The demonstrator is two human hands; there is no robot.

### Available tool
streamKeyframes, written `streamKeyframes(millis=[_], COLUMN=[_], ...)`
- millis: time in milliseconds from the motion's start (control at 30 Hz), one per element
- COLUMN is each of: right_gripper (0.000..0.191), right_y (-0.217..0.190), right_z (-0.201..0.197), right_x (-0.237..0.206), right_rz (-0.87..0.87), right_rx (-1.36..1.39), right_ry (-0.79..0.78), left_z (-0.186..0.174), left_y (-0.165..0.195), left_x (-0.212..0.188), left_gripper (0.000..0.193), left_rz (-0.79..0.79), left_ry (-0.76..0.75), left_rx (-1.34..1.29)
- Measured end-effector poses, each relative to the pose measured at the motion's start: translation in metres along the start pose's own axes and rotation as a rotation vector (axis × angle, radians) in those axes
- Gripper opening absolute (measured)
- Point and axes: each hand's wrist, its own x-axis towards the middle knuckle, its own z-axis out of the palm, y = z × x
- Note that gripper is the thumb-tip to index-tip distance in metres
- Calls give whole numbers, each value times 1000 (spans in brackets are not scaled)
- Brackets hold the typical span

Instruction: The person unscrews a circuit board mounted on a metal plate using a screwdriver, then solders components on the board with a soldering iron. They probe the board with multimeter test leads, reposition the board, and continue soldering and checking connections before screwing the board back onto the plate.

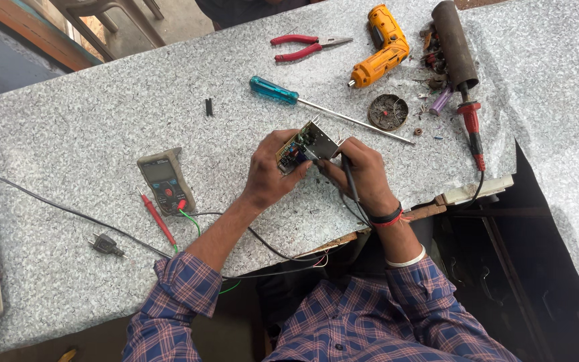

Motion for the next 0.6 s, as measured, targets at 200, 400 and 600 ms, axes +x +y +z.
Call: streamKeyframes(millis=[200,400,600], right_gripper=[20,14,17], right_y=[3,12,14], right_z=[-1,0,2], right_x=[-1,-7,-4], right_rz=[14,-63,59], right_rx=[-35,102,108], right_ry=[-16,76,-44], left_z=[2,1,3], left_y=[0,3,-2], left_x=[1,2,0], left_gripper=[59,71,53], left_rz=[33,109,28], left_ry=[15,6,20], left_rx=[-90,-51,-71])
